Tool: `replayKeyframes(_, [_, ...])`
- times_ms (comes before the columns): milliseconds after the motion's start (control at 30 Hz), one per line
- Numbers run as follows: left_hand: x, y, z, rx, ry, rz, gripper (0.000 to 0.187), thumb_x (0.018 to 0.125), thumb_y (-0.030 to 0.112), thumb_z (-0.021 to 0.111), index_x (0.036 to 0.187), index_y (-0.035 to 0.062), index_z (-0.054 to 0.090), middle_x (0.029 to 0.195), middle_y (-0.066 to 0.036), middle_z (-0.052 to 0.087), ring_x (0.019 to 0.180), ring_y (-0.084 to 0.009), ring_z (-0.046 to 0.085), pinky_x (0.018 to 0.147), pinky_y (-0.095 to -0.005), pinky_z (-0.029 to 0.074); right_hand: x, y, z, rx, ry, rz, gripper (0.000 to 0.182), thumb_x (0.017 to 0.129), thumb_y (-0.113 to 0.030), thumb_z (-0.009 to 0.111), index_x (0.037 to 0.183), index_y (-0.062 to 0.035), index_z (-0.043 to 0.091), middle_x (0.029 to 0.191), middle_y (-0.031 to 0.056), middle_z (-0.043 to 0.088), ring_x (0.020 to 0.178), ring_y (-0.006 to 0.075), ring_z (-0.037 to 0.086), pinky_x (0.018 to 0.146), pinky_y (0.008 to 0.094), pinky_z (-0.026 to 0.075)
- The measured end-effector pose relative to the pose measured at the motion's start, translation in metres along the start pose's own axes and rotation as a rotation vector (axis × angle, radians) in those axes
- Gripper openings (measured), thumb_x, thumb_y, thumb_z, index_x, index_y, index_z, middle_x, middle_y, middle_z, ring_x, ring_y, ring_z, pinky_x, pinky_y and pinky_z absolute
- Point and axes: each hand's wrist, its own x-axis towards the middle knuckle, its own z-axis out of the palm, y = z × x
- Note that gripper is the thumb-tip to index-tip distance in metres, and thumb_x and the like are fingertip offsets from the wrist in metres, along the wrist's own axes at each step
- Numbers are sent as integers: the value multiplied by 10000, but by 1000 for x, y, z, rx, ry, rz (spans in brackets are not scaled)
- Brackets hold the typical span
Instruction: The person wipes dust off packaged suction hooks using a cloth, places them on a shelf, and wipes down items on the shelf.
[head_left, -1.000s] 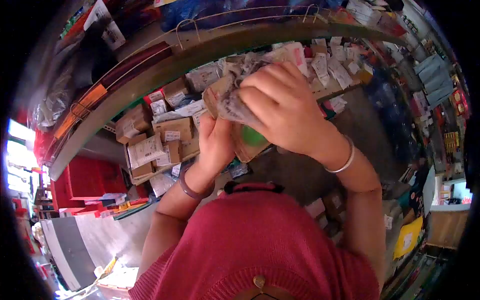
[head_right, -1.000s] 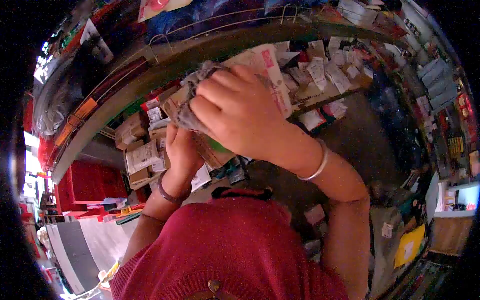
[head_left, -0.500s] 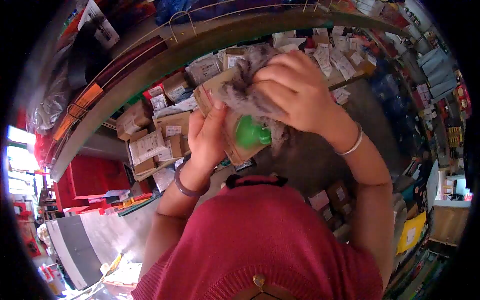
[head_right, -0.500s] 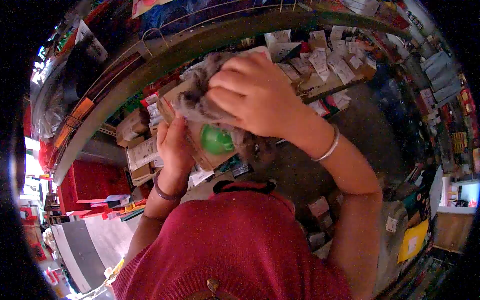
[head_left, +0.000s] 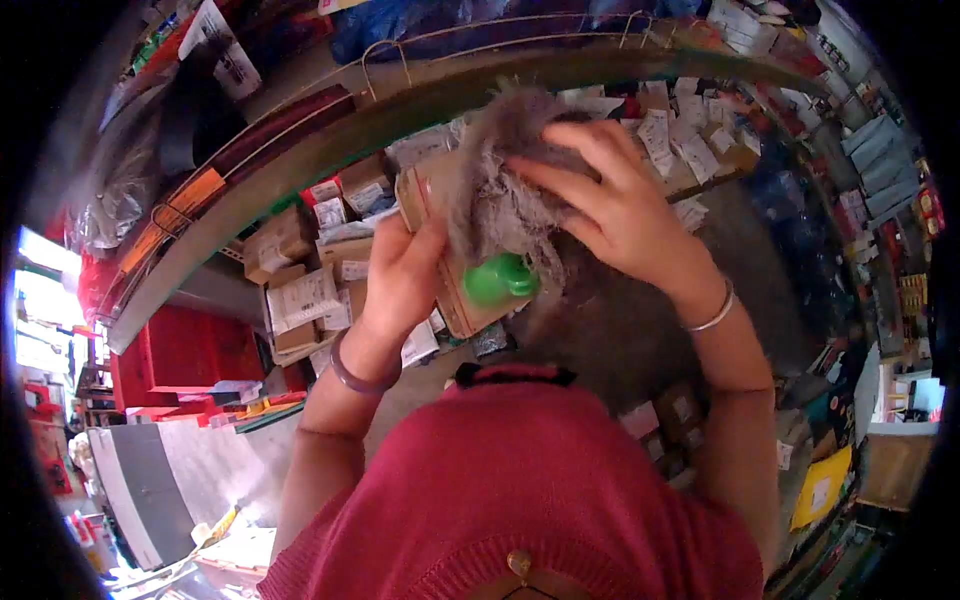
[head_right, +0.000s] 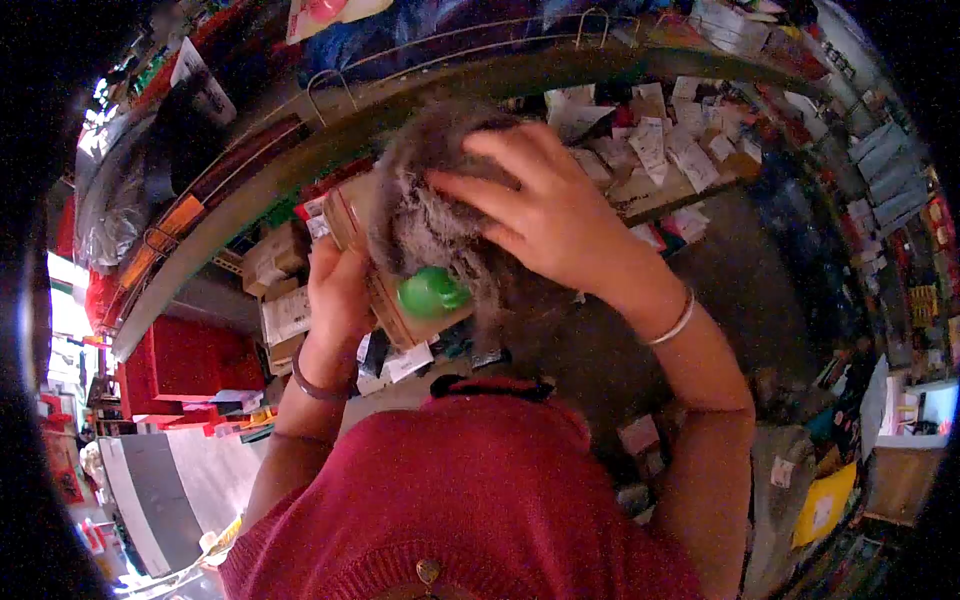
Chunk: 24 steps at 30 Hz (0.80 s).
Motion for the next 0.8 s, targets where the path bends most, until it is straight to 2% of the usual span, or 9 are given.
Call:
replayKeyframes(100, [-2,8,7,40,-18,102,192,867,84,417,916,-29,565,765,-10,587,694,-66,520,576,-234,417,6,1,-9,118,-16,-37,398,632,-1,570,1020,-73,618,1028,92,495,968,281,477,848,360,402])
replayKeyframes(133, [-2,8,5,157,-74,97,189,858,73,417,917,-30,564,765,-24,595,699,-71,525,587,-239,425,11,1,-9,263,46,24,356,591,-7,617,942,-68,627,960,79,514,903,262,505,793,348,425])
replayKeyframes(200, [1,8,3,389,-193,88,185,840,50,417,920,-30,562,766,-51,611,710,-80,536,608,-250,440,24,-11,-3,200,74,-76,276,614,-48,618,890,-64,612,890,62,518,846,247,516,754,338,435])
replayKeyframes(267, [3,9,5,384,-204,168,187,819,39,422,922,-31,562,764,-72,615,716,-91,540,617,-261,446,36,-19,1,177,133,-163,211,619,-78,624,827,-55,588,834,50,512,802,236,516,708,336,438])
replayKeyframes(467, [-4,14,-2,322,-196,133,192,795,24,428,915,-31,567,744,-74,609,706,-101,539,613,-270,448,20,4,0,217,119,-40,325,563,61,581,873,-37,591,879,77,542,832,269,542,728,335,458])
replayKeyframes(567, [-7,20,2,281,-180,82,193,803,21,424,912,-30,574,747,-65,606,705,-96,537,619,-263,448,12,8,1,149,63,68,246,609,-13,595,853,-39,581,871,82,549,855,288,547,740,362,459])
replayKeyframes(633, [-2,12,-3,425,-240,86,193,815,23,421,914,-31,578,750,-51,603,702,-87,533,620,-255,446,23,-10,4,168,111,6,277,584,8,593,855,-48,581,874,75,542,844,274,550,730,352,461])
replayKeyframes(733, [2,13,6,372,-237,243,198,835,35,419,940,-30,574,749,-26,593,696,-78,526,614,-239,442,36,-20,5,199,181,-69,327,546,50,586,859,-44,582,899,68,537,834,258,550,719,337,465])
replayKeyframes(800, [-1,14,5,248,-197,205,203,846,43,418,966,-25,565,794,-27,599,721,-80,532,627,-233,441,31,-10,4,184,173,-73,338,544,47,590,869,-46,583,902,73,534,840,262,549,723,337,464])
